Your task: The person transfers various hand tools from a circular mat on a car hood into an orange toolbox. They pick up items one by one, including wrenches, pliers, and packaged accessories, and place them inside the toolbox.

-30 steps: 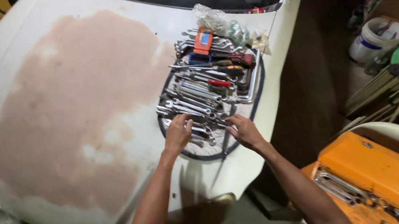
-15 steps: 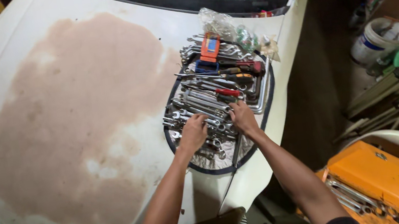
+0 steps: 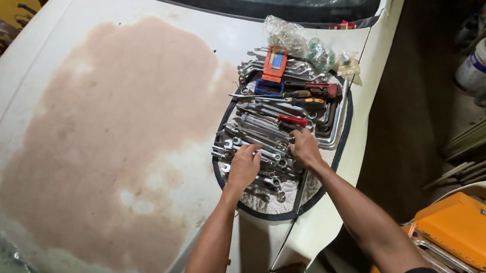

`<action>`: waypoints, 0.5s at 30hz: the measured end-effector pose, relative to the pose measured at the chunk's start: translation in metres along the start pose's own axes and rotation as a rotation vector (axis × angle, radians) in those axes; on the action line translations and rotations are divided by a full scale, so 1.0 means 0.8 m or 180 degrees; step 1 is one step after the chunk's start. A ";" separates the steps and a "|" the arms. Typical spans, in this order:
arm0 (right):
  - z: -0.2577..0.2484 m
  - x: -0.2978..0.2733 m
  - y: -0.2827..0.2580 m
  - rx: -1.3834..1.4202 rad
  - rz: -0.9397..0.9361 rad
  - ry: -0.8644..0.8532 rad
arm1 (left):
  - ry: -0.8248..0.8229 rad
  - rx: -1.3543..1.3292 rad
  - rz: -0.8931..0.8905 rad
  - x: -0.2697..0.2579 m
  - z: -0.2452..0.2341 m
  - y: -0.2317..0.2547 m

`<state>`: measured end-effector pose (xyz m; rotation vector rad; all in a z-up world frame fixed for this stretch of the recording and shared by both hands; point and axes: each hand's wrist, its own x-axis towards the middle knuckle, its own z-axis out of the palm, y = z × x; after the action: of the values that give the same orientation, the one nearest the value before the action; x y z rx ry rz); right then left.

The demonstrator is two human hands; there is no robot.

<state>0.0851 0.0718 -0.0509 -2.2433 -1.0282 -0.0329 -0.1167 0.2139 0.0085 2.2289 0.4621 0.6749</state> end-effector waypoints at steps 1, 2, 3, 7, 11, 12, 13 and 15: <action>-0.001 0.002 0.001 -0.0003 0.0090 -0.0114 | -0.0010 0.0030 -0.0032 0.000 0.001 -0.001; -0.002 0.003 0.001 -0.0007 0.0179 -0.0230 | -0.0018 0.0059 -0.0066 -0.001 0.003 -0.002; -0.004 0.004 0.000 -0.0011 0.0268 -0.0346 | -0.0010 0.0042 -0.0044 -0.001 0.005 -0.003; -0.017 0.001 -0.010 0.0323 0.0427 -0.0292 | 0.0027 -0.0041 -0.0015 -0.003 0.013 -0.009; -0.038 -0.004 -0.027 0.1666 0.1211 -0.0330 | 0.0019 -0.0234 -0.0077 -0.005 0.020 -0.015; -0.042 -0.004 -0.032 0.1971 0.1350 -0.0310 | 0.0004 -0.0329 -0.0178 -0.005 0.023 -0.016; -0.045 -0.005 -0.036 0.2190 0.1361 -0.0258 | -0.0011 -0.0423 -0.0280 -0.005 0.027 -0.018; -0.050 -0.008 -0.041 0.2625 0.1381 -0.0157 | -0.0046 -0.0618 -0.0500 -0.005 0.036 -0.024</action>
<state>0.0679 0.0603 -0.0031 -1.6430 -0.4230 0.5374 -0.1051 0.2087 -0.0236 1.9912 0.5349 0.5944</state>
